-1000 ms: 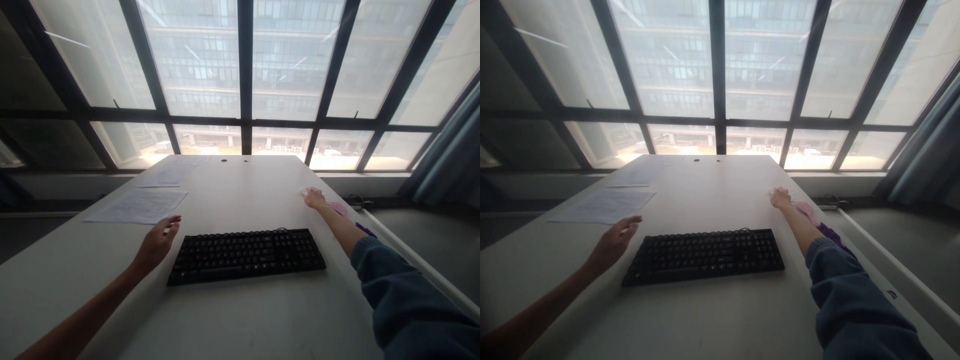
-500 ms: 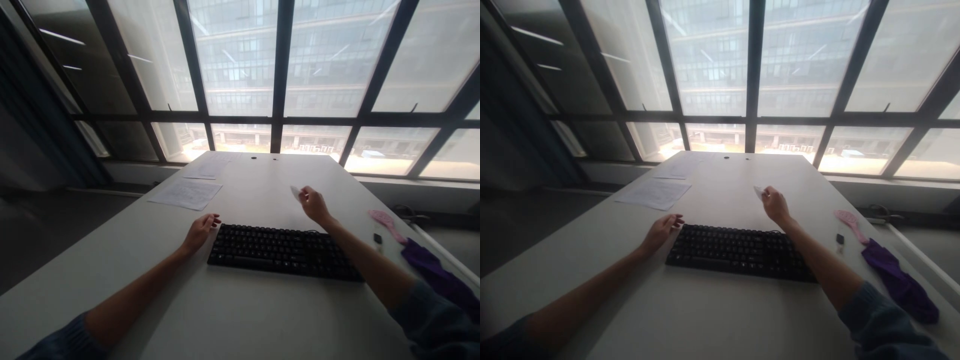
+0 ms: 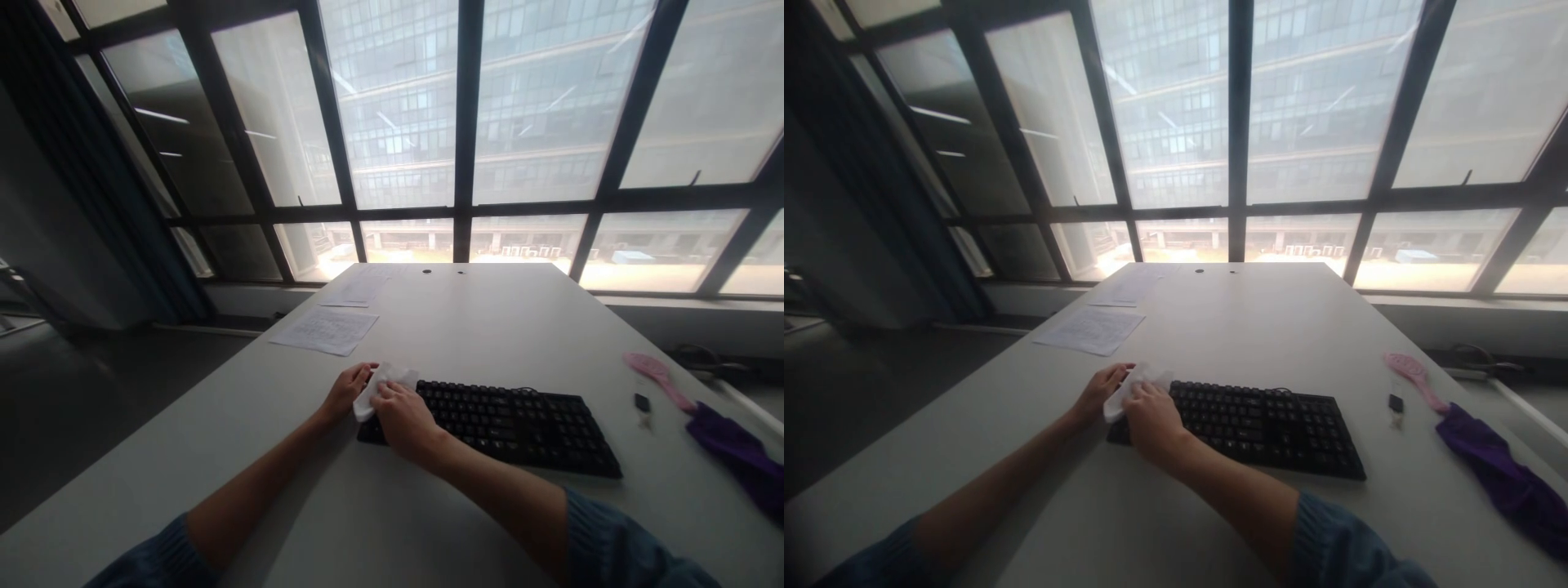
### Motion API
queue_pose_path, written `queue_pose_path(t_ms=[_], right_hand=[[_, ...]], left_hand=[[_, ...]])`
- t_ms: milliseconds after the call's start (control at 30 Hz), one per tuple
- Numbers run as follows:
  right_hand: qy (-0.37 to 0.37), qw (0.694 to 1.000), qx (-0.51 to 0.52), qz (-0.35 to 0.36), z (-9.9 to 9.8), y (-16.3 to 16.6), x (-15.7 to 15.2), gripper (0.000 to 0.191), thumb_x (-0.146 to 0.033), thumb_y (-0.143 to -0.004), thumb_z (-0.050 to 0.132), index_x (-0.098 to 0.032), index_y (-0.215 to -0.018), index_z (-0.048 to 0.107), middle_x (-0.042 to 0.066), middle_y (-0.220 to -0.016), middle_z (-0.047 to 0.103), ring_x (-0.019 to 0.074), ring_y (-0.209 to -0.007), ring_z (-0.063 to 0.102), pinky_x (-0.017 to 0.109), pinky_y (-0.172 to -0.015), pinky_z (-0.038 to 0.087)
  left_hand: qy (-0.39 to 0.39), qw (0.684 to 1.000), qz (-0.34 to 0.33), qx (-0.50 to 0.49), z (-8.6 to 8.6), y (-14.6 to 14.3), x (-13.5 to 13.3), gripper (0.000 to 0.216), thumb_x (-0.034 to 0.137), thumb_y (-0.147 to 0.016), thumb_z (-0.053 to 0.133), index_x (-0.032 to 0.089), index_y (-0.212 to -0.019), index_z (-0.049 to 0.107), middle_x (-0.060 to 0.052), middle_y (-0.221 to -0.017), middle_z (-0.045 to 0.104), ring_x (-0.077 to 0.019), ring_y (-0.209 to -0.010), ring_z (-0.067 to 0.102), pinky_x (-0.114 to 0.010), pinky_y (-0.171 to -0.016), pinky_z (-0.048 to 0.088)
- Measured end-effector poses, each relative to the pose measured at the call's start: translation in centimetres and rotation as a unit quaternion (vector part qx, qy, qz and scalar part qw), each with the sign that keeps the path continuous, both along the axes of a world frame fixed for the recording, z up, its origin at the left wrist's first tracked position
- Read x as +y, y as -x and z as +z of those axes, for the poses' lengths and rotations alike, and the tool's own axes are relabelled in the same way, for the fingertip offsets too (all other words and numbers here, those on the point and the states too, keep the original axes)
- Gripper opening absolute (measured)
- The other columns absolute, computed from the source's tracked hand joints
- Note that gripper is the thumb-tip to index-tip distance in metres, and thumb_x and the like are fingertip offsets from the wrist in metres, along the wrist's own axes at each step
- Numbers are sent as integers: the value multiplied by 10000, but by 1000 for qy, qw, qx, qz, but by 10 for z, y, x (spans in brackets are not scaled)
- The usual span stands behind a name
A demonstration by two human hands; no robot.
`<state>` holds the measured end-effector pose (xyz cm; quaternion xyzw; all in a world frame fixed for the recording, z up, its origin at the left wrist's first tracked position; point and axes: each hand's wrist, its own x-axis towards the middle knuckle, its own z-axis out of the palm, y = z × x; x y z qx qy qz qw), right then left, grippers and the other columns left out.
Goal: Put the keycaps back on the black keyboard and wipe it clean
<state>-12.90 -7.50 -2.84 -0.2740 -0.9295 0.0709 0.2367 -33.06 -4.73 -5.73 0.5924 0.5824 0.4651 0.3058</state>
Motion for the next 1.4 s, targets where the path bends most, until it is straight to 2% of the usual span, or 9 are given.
queue_pose_path(t_ms=[100, 167, 267, 333, 533, 733, 867, 1033, 1400], right_hand=[[21, 1000, 13, -1, -2, -4, -2, 244, -139, -948, 473, -160, -951, 717, 113, -1140, 719, 226, -1156, 619, 322, -1053, 441], [13, 1000, 20, -6, -3, -7, -3, 251, -223, -981, 481, -154, -1076, 704, 131, -1285, 671, 254, -1260, 565, 378, -1105, 409], [-5, 1000, 6, 9, -6, -9, -4, 510, -462, -1004, 491, -141, -1397, 545, 183, -1543, 458, 332, -1444, 380, 519, -1184, 299], [0, 1000, -15, 17, -6, -10, -5, 647, -561, -1001, 456, -122, -1476, 458, 209, -1579, 397, 347, -1476, 330, 552, -1201, 253], [8, 1000, -24, 3, -2, -12, -7, 606, -567, -1032, 368, -115, -1396, 543, 209, -1542, 453, 323, -1468, 359, 517, -1211, 258], [31, 999, -13, -15, -4, -12, -3, 756, -621, -1012, 363, -51, -1506, 414, 227, -1588, 372, 349, -1504, 283, 549, -1228, 211], [36, 999, -15, -8, -6, -12, 1, 801, -643, -1006, 348, -21, -1507, 405, 237, -1583, 377, 371, -1501, 280, 568, -1226, 203], [22, 999, -18, 37, -4, -13, 0, 737, -628, -1014, 352, -82, -1503, 421, 203, -1595, 374, 334, -1496, 302, 555, -1228, 198], [22, 1000, -10, 11, -2, -13, 7, 708, -612, -1028, 326, -75, -1474, 444, 205, -1565, 424, 331, -1485, 323, 576, -1219, 202]], left_hand=[[2, 1000, 8, -1, -2, 0, 2, 690, 707, -810, 555, 94, -1072, 732, -140, -946, 771, -272, -847, 709, -345, -723, 545], [-1, 1000, 6, 3, -1, 1, 3, 666, 695, -809, 568, 103, -1062, 739, -138, -972, 769, -274, -898, 704, -347, -770, 545], [4, 1000, -2, 0, 1, 2, 1, 654, 686, -828, 562, 112, -1085, 738, -132, -969, 765, -267, -900, 703, -347, -784, 544], [12, 1000, -9, -15, 2, 2, 1, 669, 691, -840, 545, 107, -1112, 724, -125, -922, 761, -255, -835, 705, -342, -741, 546], [20, 999, -21, -27, 3, 2, 1, 648, 697, -846, 549, 122, -1087, 726, -117, -900, 758, -245, -815, 706, -328, -719, 549], [21, 999, -30, -10, 2, 3, 2, 638, 700, -855, 536, 133, -1073, 733, -130, -937, 768, -267, -890, 717, -358, -797, 564], [21, 999, -29, -7, 4, 3, 1, 644, 706, -855, 534, 135, -1067, 740, -133, -940, 774, -263, -889, 719, -355, -810, 562], [11, 1000, -2, 11, 9, 0, -1, 692, 753, -809, 547, 131, -1037, 748, -130, -921, 778, -271, -861, 720, -346, -750, 566], [23, 999, -36, 11, 11, -3, -4, 687, 737, -862, 478, 132, -1064, 733, -143, -941, 769, -265, -873, 719, -334, -755, 563]])
